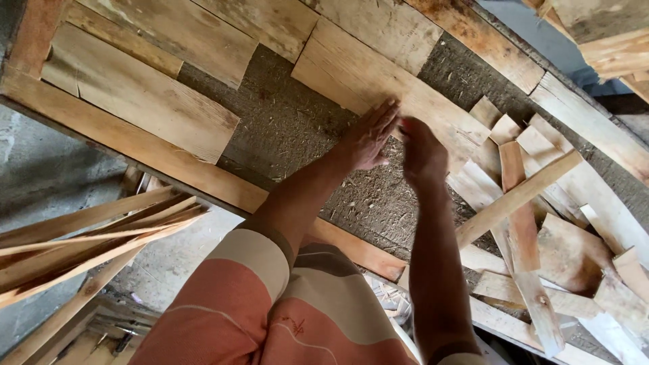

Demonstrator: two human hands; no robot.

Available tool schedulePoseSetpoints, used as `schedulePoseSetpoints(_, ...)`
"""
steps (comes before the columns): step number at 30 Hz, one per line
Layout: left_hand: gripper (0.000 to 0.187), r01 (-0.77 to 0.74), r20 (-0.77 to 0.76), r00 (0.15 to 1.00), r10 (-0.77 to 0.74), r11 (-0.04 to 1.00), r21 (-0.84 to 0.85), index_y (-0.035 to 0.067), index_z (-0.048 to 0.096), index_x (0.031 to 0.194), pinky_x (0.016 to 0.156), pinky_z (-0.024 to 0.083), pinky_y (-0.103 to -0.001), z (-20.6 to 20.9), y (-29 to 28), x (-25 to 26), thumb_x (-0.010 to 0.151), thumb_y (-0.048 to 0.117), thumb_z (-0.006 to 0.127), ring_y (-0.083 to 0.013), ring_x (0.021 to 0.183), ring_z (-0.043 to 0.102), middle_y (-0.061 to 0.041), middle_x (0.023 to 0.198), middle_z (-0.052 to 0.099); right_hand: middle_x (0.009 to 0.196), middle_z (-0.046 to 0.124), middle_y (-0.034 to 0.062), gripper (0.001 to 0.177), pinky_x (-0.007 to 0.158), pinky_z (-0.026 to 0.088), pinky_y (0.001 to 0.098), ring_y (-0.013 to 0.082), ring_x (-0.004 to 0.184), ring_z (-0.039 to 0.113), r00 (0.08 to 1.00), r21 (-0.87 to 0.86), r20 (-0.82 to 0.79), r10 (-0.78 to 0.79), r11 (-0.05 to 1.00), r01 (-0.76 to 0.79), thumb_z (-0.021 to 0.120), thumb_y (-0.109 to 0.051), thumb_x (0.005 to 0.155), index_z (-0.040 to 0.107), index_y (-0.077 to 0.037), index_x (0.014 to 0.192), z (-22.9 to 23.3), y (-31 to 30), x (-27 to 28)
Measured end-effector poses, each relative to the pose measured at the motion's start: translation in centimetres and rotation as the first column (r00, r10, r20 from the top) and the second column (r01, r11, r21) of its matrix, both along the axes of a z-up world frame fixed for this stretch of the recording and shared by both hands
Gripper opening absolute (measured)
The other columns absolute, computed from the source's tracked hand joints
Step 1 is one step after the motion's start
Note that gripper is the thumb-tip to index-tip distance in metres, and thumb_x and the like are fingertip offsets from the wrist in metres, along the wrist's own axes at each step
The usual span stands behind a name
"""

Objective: Selecting, measuring, and fitting thin wood strips into a wooden frame, using a utility knife to trim them to size.

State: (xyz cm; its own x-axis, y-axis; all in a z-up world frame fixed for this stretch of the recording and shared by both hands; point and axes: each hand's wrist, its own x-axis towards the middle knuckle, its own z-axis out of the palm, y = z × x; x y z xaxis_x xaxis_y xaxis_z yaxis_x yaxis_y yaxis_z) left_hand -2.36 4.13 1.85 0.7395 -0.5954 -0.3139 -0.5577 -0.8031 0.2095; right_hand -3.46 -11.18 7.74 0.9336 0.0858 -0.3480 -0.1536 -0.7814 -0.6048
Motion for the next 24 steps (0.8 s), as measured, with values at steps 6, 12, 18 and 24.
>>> schedulePoseSetpoints(6,0.109,0.023,-0.13,0.991,-0.018,0.999,0.037,0.0,0.005,0.164,0.129,0.004,-0.05,-5.8,-1.8,-0.8,0.095,0.078,0.037,-0.0387,0.158,0.001,-0.023,0.17,-0.001,0.129,0.071,-0.0007,0.034,0.061,0.064,0.0427,0.0221,0.075,0.073,0.888,-0.344,-0.102,0.449,0.821,-0.455,0.054,-0.017,0.105,0.063,-0.03,0.135,-1.8,9.7,5.4)
schedulePoseSetpoints(12,0.11,-0.046,-0.159,0.987,0.039,0.998,-0.036,-0.001,0.005,0.164,0.13,0.003,-0.05,-7.7,-1.3,-1.3,0.094,0.078,0.037,-0.0381,0.159,0.0,-0.023,0.171,-0.002,0.111,0.071,0.0227,0.032,0.071,0.062,0.0482,0.0346,0.079,0.07,0.873,-0.392,-0.068,0.482,0.792,-0.468,0.052,-0.026,0.114,0.055,-0.023,0.145,-9.7,12.1,6.9)
schedulePoseSetpoints(18,0.112,-0.108,-0.184,0.979,0.085,0.987,-0.118,-0.001,0.004,0.165,0.131,0.002,-0.049,-8.3,-1.1,-1.9,0.094,0.078,0.038,-0.0375,0.16,-0.001,-0.022,0.171,-0.003,0.12,0.073,0.0133,0.032,0.072,0.062,0.0484,0.0367,0.091,0.074,0.806,-0.323,0.225,0.547,0.823,-0.468,0.054,-0.009,0.102,0.063,-0.019,0.13,-6.9,13.9,7.0)
schedulePoseSetpoints(24,0.113,-0.14,-0.196,0.975,0.1,0.97,-0.199,-0.002,0.003,0.165,0.131,0.001,-0.049,-7.2,2.1,-2.6,0.094,0.079,0.039,-0.037,0.16,-0.002,-0.022,0.172,-0.005,0.117,0.074,0.0131,0.035,0.075,0.061,0.0474,0.0337,0.095,0.074,0.78,-0.396,0.186,0.597,0.772,-0.497,0.059,-0.013,0.098,0.064,-0.016,0.132,-6.8,13.6,7.3)
